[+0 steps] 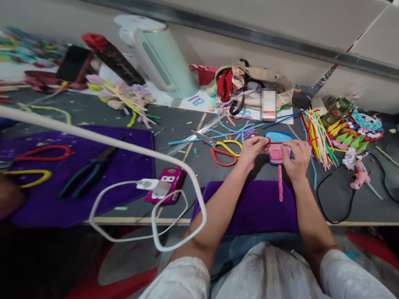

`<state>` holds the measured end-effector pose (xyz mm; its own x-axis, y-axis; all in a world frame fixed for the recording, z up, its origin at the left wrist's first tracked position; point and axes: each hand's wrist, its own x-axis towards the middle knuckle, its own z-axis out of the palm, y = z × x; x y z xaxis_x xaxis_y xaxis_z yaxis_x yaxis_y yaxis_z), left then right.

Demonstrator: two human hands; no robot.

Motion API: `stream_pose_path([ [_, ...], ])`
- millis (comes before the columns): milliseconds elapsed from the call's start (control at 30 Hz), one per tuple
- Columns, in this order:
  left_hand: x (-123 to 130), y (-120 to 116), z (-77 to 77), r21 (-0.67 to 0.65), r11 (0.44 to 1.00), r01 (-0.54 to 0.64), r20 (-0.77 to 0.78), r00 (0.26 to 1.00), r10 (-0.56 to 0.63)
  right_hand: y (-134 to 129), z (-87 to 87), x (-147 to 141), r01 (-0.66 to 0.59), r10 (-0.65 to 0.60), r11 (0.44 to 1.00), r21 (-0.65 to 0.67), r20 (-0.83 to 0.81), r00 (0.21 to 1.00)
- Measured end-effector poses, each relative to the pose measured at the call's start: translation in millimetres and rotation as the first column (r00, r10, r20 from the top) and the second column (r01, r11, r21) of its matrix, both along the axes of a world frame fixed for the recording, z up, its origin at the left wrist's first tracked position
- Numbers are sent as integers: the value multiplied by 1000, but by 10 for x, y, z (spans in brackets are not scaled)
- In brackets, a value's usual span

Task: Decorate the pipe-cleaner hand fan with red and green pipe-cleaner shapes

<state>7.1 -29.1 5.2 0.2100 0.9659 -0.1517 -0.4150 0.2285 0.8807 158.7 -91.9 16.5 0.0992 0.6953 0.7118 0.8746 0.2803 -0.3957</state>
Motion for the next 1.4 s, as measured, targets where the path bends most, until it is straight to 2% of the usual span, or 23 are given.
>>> stream_pose_path([
  [67, 11, 2, -5, -51, 999, -18, 44, 999, 20, 2, -7, -44, -74, 67, 996, -52, -131, 989],
  [133, 26, -11, -3, -79, 997, -4, 75, 997, 10, 16, -28, -95, -174, 124, 975, -135, -316, 941],
  [200, 45, -35, -4, -77, 997, 28, 89, 996, -21, 42, -60, -132, -264, 135, 949, -175, -528, 838],
  [300, 75, -73, -20, -36, 994, 100, 78, 992, -97, 81, -99, -140, -339, 117, 930, -142, -760, 639],
  [433, 84, -93, -28, -13, 983, 185, 61, 981, -184, 100, -94, -107, -343, 56, 929, -140, -862, 504],
  [633, 51, -84, 29, -33, 975, 222, 53, 974, -220, 89, -32, -109, -393, 35, 913, -108, -940, 338],
  [733, 45, -87, 40, -23, 973, 232, 47, 972, -230, 82, -10, -121, -404, 48, 910, -91, -945, 323],
  [1067, 53, -101, 31, 10, 978, 209, 11, 978, -209, 87, -14, -125, -405, 36, 907, -118, -936, 351],
  [1233, 60, -113, 57, 59, 991, 117, -4, 993, -117, 95, -41, -117, -404, 32, 902, -152, -910, 413],
  [1400, 65, -131, 64, 101, 988, 118, -45, 993, -114, 86, -44, -117, -396, 49, 904, -160, -882, 469],
])
